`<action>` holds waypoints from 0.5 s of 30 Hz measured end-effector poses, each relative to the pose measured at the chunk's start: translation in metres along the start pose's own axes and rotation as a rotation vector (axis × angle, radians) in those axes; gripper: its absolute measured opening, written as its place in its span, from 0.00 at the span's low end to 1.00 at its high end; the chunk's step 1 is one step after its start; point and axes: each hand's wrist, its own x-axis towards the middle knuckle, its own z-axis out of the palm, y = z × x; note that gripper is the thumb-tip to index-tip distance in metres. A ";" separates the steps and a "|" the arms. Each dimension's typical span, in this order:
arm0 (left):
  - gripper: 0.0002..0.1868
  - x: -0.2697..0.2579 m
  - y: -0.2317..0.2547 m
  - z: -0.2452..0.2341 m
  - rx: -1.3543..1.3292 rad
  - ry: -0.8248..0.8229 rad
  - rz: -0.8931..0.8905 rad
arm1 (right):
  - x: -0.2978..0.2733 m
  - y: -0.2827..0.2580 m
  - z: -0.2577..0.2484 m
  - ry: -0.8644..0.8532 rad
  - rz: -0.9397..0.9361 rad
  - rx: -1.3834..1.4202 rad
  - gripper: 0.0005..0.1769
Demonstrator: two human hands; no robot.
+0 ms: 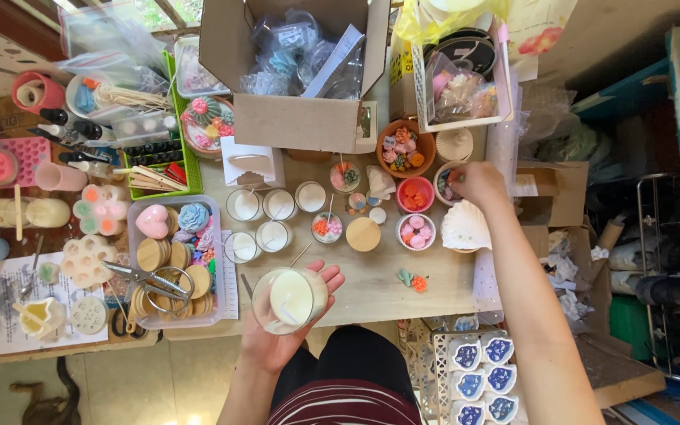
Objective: Decorating a hand-poured candle in a glass jar with small wax ornaments and cleaning the container.
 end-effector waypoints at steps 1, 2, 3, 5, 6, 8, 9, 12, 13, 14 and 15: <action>0.36 0.000 -0.001 0.001 0.000 0.003 0.001 | 0.003 -0.004 0.006 -0.003 -0.001 0.001 0.13; 0.36 0.000 -0.002 0.002 0.006 0.027 0.001 | 0.007 -0.007 0.011 -0.073 -0.002 -0.115 0.13; 0.36 0.001 -0.002 0.003 0.012 0.052 0.001 | 0.011 -0.011 0.017 -0.142 -0.003 -0.231 0.14; 0.36 -0.001 -0.001 0.005 0.017 0.044 0.001 | 0.016 -0.011 0.027 -0.090 -0.032 -0.318 0.15; 0.36 -0.003 0.000 0.005 0.022 0.036 -0.003 | 0.017 -0.012 0.034 -0.039 -0.058 -0.405 0.15; 0.36 -0.006 0.000 0.002 -0.018 0.023 -0.005 | 0.021 -0.016 0.037 -0.082 -0.010 -0.431 0.15; 0.36 -0.008 0.000 0.001 -0.057 0.005 -0.012 | 0.024 -0.018 0.037 -0.120 0.045 -0.458 0.15; 0.36 -0.012 0.002 0.002 -0.050 -0.005 -0.003 | 0.043 0.013 0.071 -0.049 0.027 -0.460 0.13; 0.36 -0.013 0.002 0.002 -0.051 -0.006 -0.001 | 0.041 0.009 0.066 -0.049 0.025 -0.462 0.13; 0.35 -0.015 0.003 0.002 -0.043 0.007 -0.003 | 0.039 0.004 0.061 -0.058 0.070 -0.447 0.15; 0.35 -0.017 0.004 0.002 -0.036 0.019 -0.005 | 0.037 -0.001 0.057 -0.067 0.115 -0.432 0.16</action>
